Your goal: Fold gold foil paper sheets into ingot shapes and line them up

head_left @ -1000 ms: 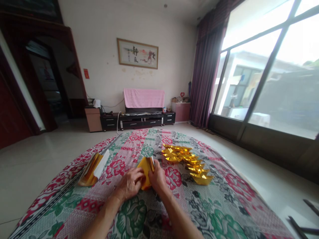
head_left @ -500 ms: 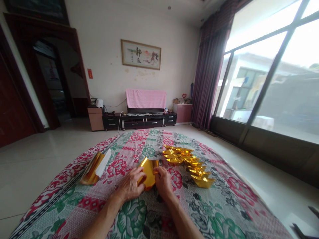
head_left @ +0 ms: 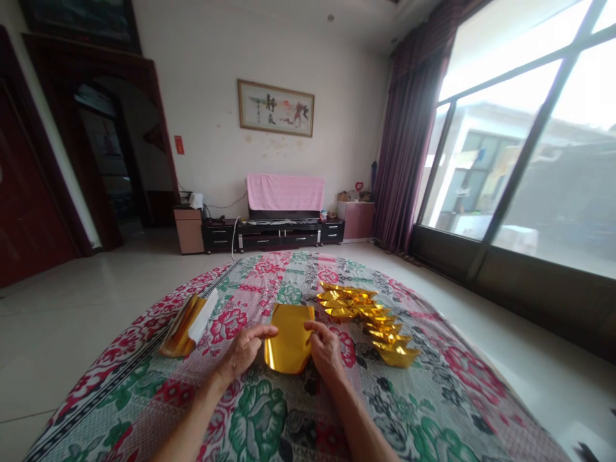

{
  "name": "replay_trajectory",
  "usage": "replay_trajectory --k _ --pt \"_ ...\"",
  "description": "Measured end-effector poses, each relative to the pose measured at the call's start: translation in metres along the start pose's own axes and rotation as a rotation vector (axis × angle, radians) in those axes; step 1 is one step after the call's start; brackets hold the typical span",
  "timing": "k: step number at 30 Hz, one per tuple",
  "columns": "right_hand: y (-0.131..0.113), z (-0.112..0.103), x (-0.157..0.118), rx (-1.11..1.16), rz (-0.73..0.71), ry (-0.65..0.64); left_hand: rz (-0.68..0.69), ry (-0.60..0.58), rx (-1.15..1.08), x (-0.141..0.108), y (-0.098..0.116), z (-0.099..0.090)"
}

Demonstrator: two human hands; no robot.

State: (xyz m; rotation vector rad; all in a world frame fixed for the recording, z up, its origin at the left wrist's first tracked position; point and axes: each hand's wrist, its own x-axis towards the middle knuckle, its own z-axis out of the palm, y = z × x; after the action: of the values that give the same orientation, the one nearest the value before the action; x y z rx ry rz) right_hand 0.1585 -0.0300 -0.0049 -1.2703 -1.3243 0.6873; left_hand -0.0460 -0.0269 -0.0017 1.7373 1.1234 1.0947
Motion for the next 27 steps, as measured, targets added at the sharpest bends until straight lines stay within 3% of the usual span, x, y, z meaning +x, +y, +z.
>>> replay_trajectory --k 6,12,21,27 --pt "-0.003 -0.002 0.002 0.143 0.04 -0.016 0.173 0.07 0.076 0.001 0.004 0.005" --pt "-0.005 -0.003 0.0 0.271 0.129 -0.073 0.075 0.046 -0.083 -0.002 0.012 0.009" --pt "-0.019 0.0 -0.006 0.336 0.191 -0.168 -0.095 0.176 -0.309 -0.002 0.018 0.008" --pt "-0.019 -0.001 -0.004 0.288 0.204 -0.151 -0.068 -0.008 -0.447 -0.008 0.033 0.008"
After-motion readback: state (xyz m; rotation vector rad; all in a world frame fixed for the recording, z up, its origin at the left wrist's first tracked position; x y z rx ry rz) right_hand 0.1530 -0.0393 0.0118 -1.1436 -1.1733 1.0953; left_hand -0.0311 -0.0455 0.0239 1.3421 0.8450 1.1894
